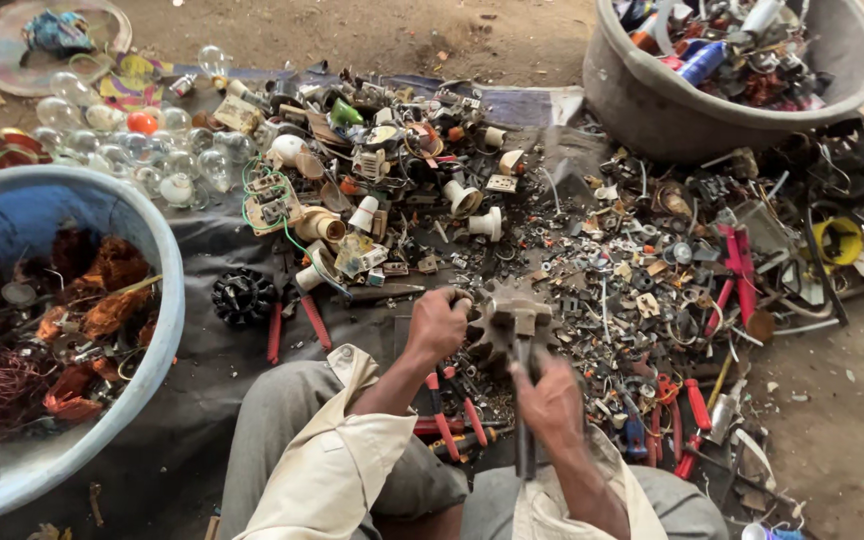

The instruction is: The person uses a hammer and a prying tool to break apart a large metal component on the ground, then handles various small metal fragments and wires among a pile of scrap.

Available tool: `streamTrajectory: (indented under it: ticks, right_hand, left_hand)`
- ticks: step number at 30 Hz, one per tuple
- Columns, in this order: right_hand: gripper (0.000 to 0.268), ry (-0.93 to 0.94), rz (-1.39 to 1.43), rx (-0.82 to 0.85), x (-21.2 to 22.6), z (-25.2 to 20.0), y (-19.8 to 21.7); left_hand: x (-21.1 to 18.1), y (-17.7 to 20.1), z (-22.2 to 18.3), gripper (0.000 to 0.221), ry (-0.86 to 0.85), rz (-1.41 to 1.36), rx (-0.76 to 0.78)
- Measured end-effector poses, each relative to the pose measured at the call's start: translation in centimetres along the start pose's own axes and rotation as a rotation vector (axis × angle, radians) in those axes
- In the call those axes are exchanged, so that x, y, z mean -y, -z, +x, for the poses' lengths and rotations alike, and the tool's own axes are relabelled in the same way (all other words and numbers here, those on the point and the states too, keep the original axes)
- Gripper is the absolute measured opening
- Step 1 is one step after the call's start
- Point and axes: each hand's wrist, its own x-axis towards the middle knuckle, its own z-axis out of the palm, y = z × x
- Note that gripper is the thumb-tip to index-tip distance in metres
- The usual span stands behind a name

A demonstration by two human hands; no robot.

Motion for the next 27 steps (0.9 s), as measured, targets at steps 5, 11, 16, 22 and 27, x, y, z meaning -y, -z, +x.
streamTrajectory:
  ticks: [5,11,16,22,27]
  right_hand:
    - [0.05,0.038,0.406,-0.032,1.0,0.0,0.7]
    - [0.044,0.205,0.253,-0.149,0.6,1.0,0.2]
    - [0.043,0.322,0.186,-0.123,1.1,1.3,-0.5]
    - [0.046,0.142,0.118,0.012,1.6,1.5,0.1]
    - [0.048,0.218,0.047,-0.007,2.2,1.5,-0.1]
  left_hand:
    - [-0.1,0.4,-4.3,0.019,-0.387,0.08,-0.103]
    - [1.6,13.3,-7.4,0.008,-0.551,-0.016,-0.586]
    - [5.2,28.1,-9.2,0.014,-0.45,0.406,-0.994]
    - [6.8,31.7,-9.5,0.02,-0.405,1.272,-1.263]
    - [4.3,21.2,-4.6,0.027,-0.116,0.411,-0.571]
